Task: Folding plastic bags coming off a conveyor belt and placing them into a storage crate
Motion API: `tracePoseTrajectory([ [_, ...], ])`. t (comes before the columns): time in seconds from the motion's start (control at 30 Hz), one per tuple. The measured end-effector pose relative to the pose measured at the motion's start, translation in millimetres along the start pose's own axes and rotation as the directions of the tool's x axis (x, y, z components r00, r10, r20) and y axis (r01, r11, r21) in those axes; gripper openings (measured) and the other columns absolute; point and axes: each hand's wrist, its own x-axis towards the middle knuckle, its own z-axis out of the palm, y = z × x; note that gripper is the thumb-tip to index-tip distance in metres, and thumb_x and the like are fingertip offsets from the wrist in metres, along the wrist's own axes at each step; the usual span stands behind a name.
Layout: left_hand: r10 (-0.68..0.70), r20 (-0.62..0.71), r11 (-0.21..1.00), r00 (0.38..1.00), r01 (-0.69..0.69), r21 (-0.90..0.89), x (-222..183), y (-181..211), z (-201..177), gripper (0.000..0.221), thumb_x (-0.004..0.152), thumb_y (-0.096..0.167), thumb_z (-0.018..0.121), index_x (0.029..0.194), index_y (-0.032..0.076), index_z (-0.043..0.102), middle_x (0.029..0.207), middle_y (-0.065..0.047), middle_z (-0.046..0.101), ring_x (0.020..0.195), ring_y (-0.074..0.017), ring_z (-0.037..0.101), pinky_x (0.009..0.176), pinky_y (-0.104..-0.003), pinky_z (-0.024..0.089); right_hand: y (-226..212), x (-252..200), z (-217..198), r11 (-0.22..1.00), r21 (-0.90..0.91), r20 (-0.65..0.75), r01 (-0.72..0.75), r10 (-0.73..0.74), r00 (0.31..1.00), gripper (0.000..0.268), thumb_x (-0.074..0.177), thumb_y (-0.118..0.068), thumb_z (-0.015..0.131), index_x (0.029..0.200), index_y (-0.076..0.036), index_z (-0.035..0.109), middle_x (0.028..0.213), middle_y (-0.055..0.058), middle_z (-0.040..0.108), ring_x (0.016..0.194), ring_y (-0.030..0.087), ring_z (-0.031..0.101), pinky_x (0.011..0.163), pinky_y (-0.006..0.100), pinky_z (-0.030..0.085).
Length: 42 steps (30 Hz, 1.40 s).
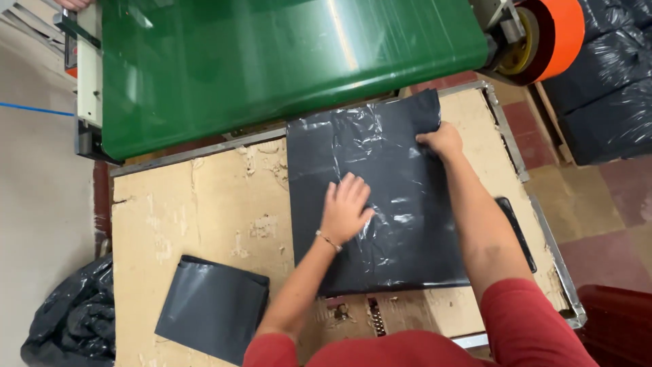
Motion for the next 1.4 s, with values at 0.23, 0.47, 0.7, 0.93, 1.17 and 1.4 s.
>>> tracePoseTrajectory([
  [0.23, -0.206, 0.330, 0.917, 0.921, 0.299, -0.265, -22, -35, 68, 0.052, 0.099, 0.052, 0.055, 0.142, 0.023, 0.057, 0.152, 0.002, 0.052, 0.150, -0.0195, 0.037, 0.121, -0.058, 0.029, -11, -63, -18, 0.818, 0.468, -0.218, 0.335, -0.260, 0.941, 0.028, 0.071, -0.013, 0.077, 0.099, -0.010, 0.077, 0.082, 0.011, 0.071, 0.084, 0.025, 0.070, 0.069, 0.039, 0.053],
  [0.47, -0.152, 0.767, -0.800, 0.623, 0.379, -0.466, -97, -152, 55, 0.099, 0.092, 0.082, 0.027, 0.149, 0.004, 0.049, 0.146, -0.026, 0.050, 0.136, -0.0458, 0.043, 0.116, -0.055, 0.033, 79, -267, -79, 0.651, 0.243, -0.146, 0.719, -0.708, 0.691, 0.022, 0.079, -0.036, 0.084, 0.093, -0.021, 0.080, 0.109, 0.004, 0.073, 0.122, 0.031, 0.058, 0.118, 0.041, 0.035],
  [0.7, -0.641, 0.541, -0.233, 0.544, 0.534, -0.812, -158, -152, 87, 0.040, 0.100, 0.022, 0.075, 0.133, 0.009, 0.056, 0.122, -0.007, 0.069, 0.109, -0.0189, 0.068, 0.093, -0.033, 0.060, 128, -311, -56, 0.741, -0.214, -0.011, 0.636, -0.653, 0.757, 0.019, 0.086, -0.022, 0.075, 0.100, -0.036, 0.079, 0.136, -0.011, 0.068, 0.140, 0.024, 0.051, 0.121, 0.042, 0.031],
  [0.93, -0.263, 0.010, 0.946, 0.965, 0.260, -0.196, -180, -16, -88, 0.064, 0.086, 0.048, 0.076, 0.130, 0.006, 0.060, 0.127, -0.017, 0.062, 0.123, -0.0371, 0.058, 0.105, -0.051, 0.045, 160, -334, -23, 0.332, -0.827, 0.169, 0.454, -0.624, 0.763, 0.045, 0.090, -0.024, 0.064, 0.132, -0.041, 0.068, 0.154, -0.009, 0.058, 0.149, 0.021, 0.049, 0.124, 0.042, 0.039],
  [1.17, 0.347, 0.426, 0.928, 0.836, -0.370, -0.030, -194, 30, -85, 0.025, 0.098, 0.034, 0.051, 0.081, 0.022, 0.065, 0.077, 0.002, 0.058, 0.073, -0.0210, 0.062, 0.055, -0.036, 0.046, 61, -425, 101, 0.311, -0.307, 0.189, 0.899, -0.906, 0.378, 0.072, 0.085, -0.018, 0.066, 0.150, 0.005, 0.045, 0.154, 0.027, 0.047, 0.146, 0.044, 0.041, 0.123, 0.055, 0.028],
  [1.4, 0.526, 0.613, 0.748, 0.590, 0.023, -0.663, -62, 82, -130, 0.056, 0.087, 0.072, 0.054, 0.079, 0.020, 0.072, 0.073, -0.003, 0.073, 0.082, -0.0286, 0.075, 0.072, -0.042, 0.058, 152, -440, 121, 0.522, 0.020, 0.016, 0.853, -0.853, 0.522, 0.040, 0.078, -0.011, 0.070, 0.117, -0.006, 0.073, 0.112, 0.015, 0.074, 0.115, 0.041, 0.067, 0.106, 0.056, 0.050],
])
